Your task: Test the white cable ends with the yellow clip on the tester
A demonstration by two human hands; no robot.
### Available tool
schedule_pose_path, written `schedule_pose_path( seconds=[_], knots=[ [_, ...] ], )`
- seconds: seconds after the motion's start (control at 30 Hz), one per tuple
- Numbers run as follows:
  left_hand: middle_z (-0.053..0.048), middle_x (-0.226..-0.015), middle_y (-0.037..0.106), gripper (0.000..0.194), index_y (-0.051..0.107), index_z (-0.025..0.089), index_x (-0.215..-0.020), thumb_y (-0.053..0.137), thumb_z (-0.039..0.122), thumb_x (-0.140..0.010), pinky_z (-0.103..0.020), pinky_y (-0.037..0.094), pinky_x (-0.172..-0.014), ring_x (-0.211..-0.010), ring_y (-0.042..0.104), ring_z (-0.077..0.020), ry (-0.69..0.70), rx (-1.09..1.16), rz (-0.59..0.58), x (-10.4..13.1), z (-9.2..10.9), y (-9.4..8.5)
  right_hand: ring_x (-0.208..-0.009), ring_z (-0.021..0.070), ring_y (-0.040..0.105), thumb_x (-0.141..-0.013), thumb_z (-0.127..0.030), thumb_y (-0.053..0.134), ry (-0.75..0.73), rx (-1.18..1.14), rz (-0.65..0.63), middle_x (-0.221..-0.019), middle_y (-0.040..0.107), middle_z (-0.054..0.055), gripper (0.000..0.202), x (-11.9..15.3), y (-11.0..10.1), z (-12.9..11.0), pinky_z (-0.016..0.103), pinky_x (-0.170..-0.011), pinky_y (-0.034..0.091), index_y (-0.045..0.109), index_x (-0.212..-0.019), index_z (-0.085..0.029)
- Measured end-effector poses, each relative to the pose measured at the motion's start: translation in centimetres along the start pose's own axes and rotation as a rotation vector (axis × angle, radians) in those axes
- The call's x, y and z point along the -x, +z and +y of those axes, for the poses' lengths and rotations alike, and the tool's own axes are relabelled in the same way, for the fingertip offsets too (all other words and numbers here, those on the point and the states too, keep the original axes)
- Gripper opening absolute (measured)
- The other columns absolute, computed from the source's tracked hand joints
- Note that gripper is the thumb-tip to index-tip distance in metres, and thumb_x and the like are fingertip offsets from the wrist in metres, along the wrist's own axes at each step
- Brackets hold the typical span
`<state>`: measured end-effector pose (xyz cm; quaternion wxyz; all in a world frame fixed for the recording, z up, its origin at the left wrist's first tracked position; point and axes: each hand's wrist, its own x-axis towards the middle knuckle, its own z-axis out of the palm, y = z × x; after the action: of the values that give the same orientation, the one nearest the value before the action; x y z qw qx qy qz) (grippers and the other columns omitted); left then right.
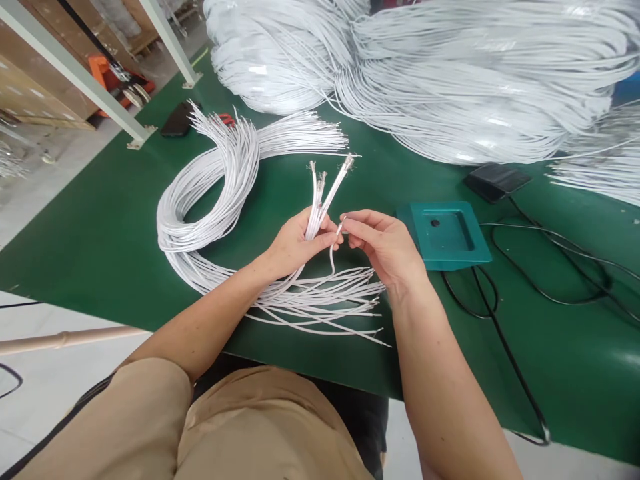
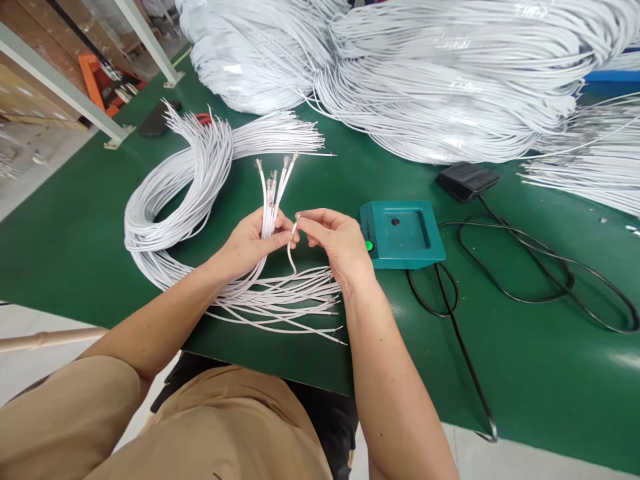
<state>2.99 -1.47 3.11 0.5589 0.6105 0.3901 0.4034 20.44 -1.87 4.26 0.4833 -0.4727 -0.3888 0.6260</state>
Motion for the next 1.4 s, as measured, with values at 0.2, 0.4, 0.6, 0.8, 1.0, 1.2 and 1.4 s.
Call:
schedule_pose_path(
  seconds=[0.2,0.4,0.6,0.8,1.0,1.2,1.4],
  knots=[
    [-0.002,-0.081,0.067,0.023,0.056,0.015,-0.085,0.072,0.031,-0.080,-0.028,0.048,-0.075,-0.074,0.063,-0.0127,0.020,-0.171,0.109,-0.1,0.1,0.1,-0.051,0.0071,0.045,-0.068,-0.022,0.072,0.049,-0.007,-0.027,-0.056,0.052,-0.004,0.015,0.2,0.5,-0.1,0.023,-0.054,0.040,0.060,-0.063,-0.015],
    [-0.002,-0.082,0.067,0.024,0.052,0.015,-0.085,0.071,0.029,-0.081,-0.025,0.047,-0.070,-0.073,0.062,-0.0113,0.006,-0.085,0.076,-0.4,-0.4,0.0,-0.056,0.0090,0.048,-0.080,-0.039,0.065,-0.070,0.133,0.063,-0.073,0.060,-0.001,0.023,0.4,0.6,-0.2,0.026,-0.057,0.046,0.065,-0.086,-0.017],
    [-0.001,-0.085,0.060,0.051,0.056,0.019,-0.124,0.076,0.032,-0.079,-0.018,0.038,-0.053,-0.072,0.058,-0.0093,-0.157,0.203,-0.008,-0.4,-0.3,0.1,-0.070,0.0139,0.057,-0.088,-0.026,0.059,-0.386,0.592,0.047,-0.075,0.065,0.002,0.015,0.0,0.6,1.1,0.028,-0.071,0.044,0.063,-0.076,-0.017],
    [-0.002,-0.087,0.058,0.047,0.065,0.020,-0.124,0.076,0.028,-0.079,-0.015,0.028,-0.047,-0.072,0.054,-0.0067,-0.300,0.370,-0.079,-0.6,-0.7,-0.3,-0.083,0.0210,0.055,-0.098,-0.023,0.041,-0.713,1.332,0.077,-0.088,0.065,0.010,0.029,0.1,-0.4,1.2,0.033,-0.073,0.038,0.065,-0.084,-0.017],
    [-0.005,-0.092,0.065,0.049,0.065,0.020,-0.124,0.077,0.029,-0.077,-0.015,0.028,-0.045,-0.073,0.062,-0.0092,-0.318,0.255,-0.009,-1.1,-1.2,-0.1,-0.093,0.0295,0.056,-0.093,-0.018,0.046,-0.661,1.636,0.169,-0.094,0.072,0.013,0.023,0.1,-2.4,0.3,0.046,-0.094,0.034,0.067,-0.099,-0.015],
    [-0.006,-0.095,0.069,0.049,0.061,0.019,-0.127,0.070,0.030,-0.081,-0.014,0.033,-0.043,-0.078,0.067,-0.0130,-0.245,-0.014,0.039,-1.4,-1.9,0.2,-0.093,0.0298,0.057,-0.085,-0.010,0.050,-0.626,1.709,0.110,-0.089,0.072,0.014,0.026,-0.2,-3.0,0.5,0.048,-0.099,0.035,0.069,-0.102,-0.013],
    [-0.005,-0.091,0.071,0.052,0.061,0.016,-0.126,0.069,0.032,-0.078,-0.017,0.039,-0.044,-0.069,0.062,-0.0129,-0.239,-0.243,0.042,-1.7,-2.0,0.6,-0.086,0.0281,0.055,-0.087,-0.009,0.044,-0.666,1.724,0.116,-0.076,0.067,0.012,0.031,-0.6,-3.1,0.8,0.048,-0.095,0.039,0.073,-0.095,-0.014]
  ],
)
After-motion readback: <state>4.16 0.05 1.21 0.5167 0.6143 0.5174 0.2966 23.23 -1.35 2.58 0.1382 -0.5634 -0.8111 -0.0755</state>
